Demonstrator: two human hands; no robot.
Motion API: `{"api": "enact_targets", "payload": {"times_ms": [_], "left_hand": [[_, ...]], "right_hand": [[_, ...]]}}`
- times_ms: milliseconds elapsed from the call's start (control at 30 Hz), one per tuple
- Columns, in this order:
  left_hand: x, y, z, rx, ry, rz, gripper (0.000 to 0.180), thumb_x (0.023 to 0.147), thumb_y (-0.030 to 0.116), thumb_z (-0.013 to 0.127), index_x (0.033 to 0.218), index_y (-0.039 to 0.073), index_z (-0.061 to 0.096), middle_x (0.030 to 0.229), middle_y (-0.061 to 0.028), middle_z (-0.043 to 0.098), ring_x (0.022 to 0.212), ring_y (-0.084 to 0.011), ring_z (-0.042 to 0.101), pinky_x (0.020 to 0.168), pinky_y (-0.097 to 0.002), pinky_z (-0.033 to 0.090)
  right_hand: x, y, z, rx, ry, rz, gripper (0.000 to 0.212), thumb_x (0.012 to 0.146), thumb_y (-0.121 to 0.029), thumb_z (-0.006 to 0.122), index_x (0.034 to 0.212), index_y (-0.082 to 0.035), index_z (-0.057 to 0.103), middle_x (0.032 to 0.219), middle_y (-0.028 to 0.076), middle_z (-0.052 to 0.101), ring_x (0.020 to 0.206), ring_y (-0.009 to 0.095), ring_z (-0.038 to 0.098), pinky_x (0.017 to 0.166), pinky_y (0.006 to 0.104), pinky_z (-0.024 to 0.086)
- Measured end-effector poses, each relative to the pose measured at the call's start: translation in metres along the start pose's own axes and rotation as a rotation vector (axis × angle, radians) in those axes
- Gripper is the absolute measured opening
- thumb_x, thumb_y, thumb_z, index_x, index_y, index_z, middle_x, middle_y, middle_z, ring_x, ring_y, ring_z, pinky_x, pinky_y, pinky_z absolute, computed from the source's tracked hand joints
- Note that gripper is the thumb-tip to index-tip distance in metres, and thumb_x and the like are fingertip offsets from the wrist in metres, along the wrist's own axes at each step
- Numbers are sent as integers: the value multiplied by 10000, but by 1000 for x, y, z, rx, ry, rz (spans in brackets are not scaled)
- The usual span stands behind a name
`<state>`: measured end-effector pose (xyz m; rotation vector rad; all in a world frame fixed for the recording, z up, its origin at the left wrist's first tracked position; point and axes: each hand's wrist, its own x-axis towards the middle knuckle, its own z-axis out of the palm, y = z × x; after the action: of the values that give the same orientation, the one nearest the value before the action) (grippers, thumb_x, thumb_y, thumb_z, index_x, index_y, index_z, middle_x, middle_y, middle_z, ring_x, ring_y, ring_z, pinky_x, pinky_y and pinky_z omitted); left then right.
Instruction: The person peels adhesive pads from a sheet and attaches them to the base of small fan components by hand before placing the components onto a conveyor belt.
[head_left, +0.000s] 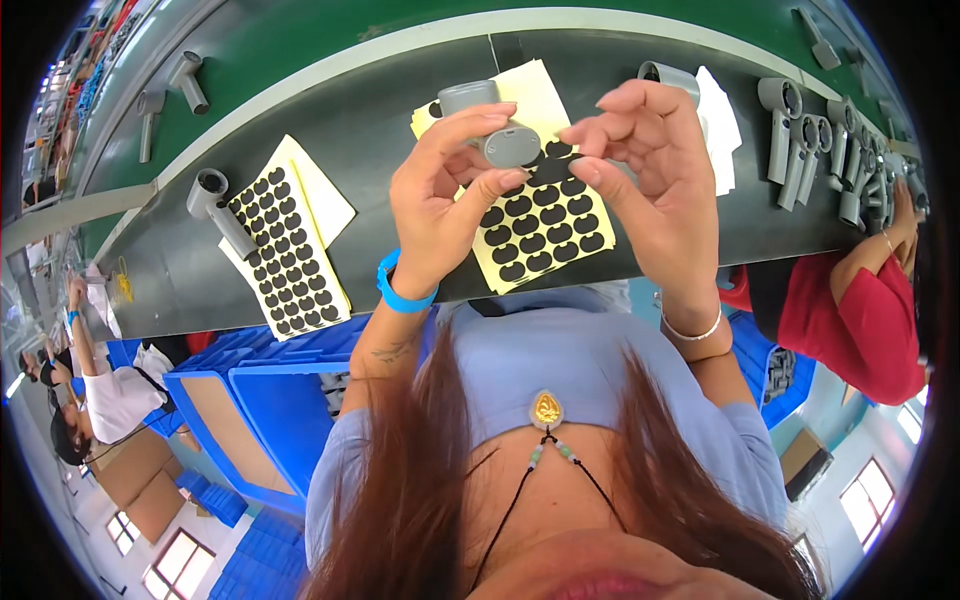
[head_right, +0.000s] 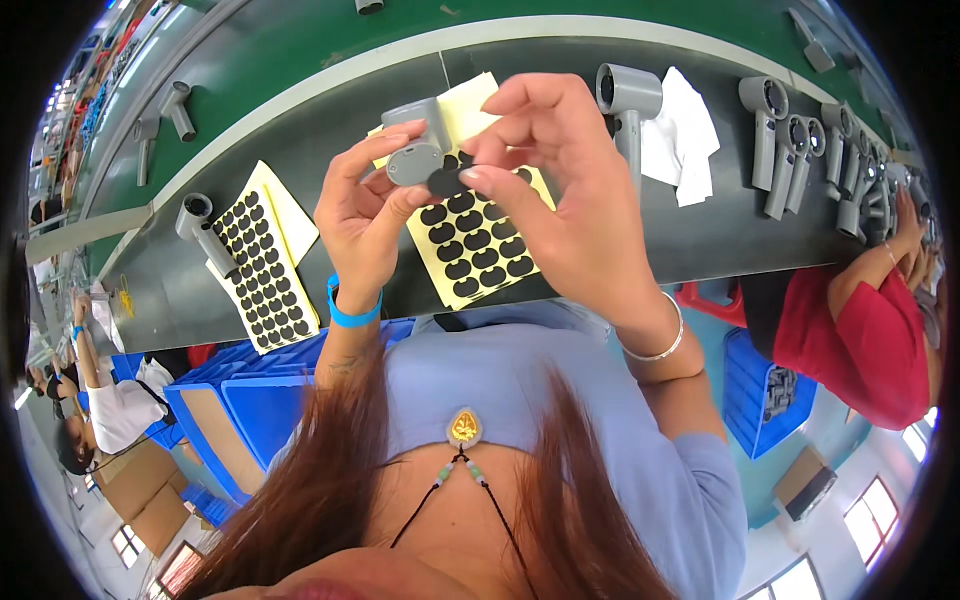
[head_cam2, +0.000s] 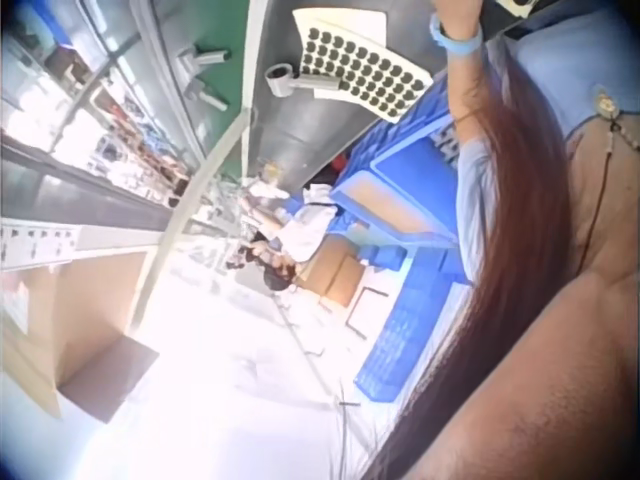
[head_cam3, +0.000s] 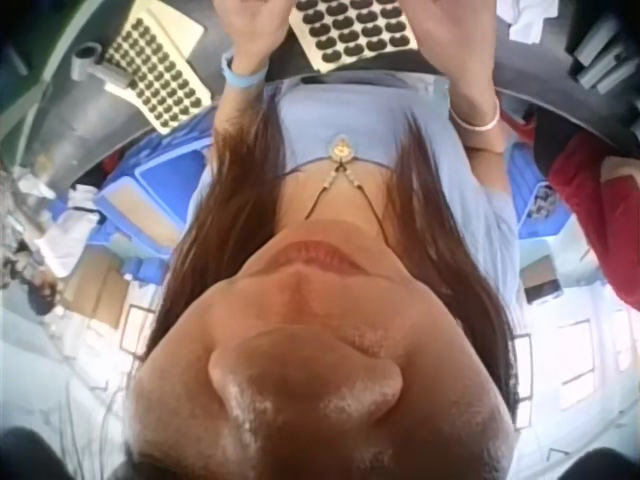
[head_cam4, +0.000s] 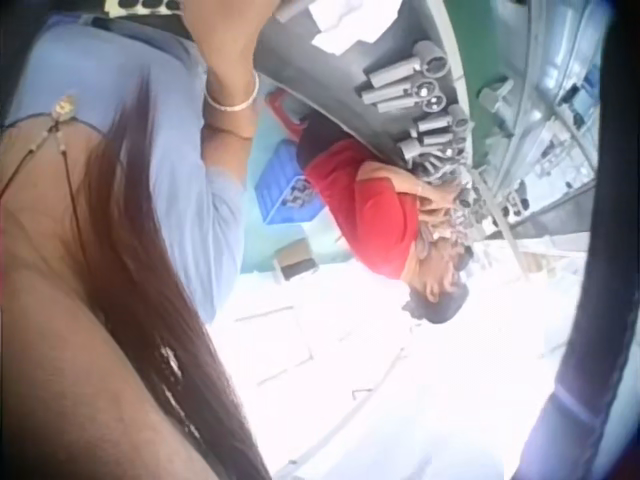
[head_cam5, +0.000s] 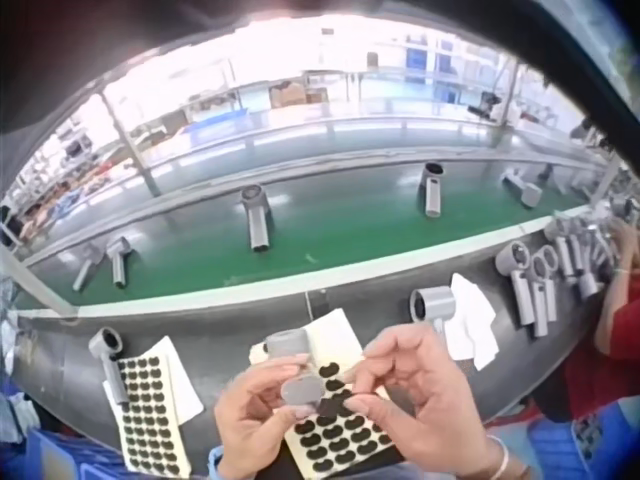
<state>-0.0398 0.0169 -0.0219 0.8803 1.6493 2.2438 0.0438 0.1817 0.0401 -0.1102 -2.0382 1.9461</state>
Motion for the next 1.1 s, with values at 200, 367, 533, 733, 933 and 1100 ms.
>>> {"api": "enact_targets", "payload": {"times_ms": [200,367,533,733,933,1100], "left_hand": [[-3,6,3,-135,-52,-54,390,837,-53,658,1212,-43,550,1285,-201,529,865,-168,654,793,-316,591],[-4,5,2,-139,-54,-56,376,852,-28,654,1212,-45,546,1295,-200,521,875,-175,656,820,-342,592],[-4,5,2,-129,-57,-40,356,864,-23,640,1207,-46,548,1290,-201,524,884,-186,659,814,-345,595],[-4,7,4,-115,-42,-41,338,860,-54,624,1191,-48,556,1283,-205,528,884,-204,666,798,-344,600],[-4,7,5,-116,-27,-52,329,857,-63,621,1180,-47,561,1283,-205,530,884,-204,666,791,-344,603],[-5,7,6,-119,-15,-53,332,855,-69,621,1181,-48,564,1283,-205,532,862,-184,662,783,-340,605]], "right_hand": [[8,-6,8,7,-65,40,371,843,91,608,1145,-23,424,911,72,572,1026,184,609,850,277,489],[10,-8,9,-38,-73,60,346,845,88,604,1119,-26,425,915,72,571,1018,181,609,835,278,503],[10,-8,11,-45,-70,81,336,845,81,608,1107,-26,428,916,69,571,1012,179,610,835,279,505],[10,-9,12,-65,-69,86,320,848,76,611,1094,-25,433,914,65,569,1012,172,610,834,275,508],[10,-8,12,-77,-68,76,314,847,75,613,1085,-23,434,913,65,569,1012,168,610,831,274,509],[9,-10,13,-92,-61,84,311,846,69,619,1080,-24,436,910,64,571,1013,170,613,825,271,508]]}}
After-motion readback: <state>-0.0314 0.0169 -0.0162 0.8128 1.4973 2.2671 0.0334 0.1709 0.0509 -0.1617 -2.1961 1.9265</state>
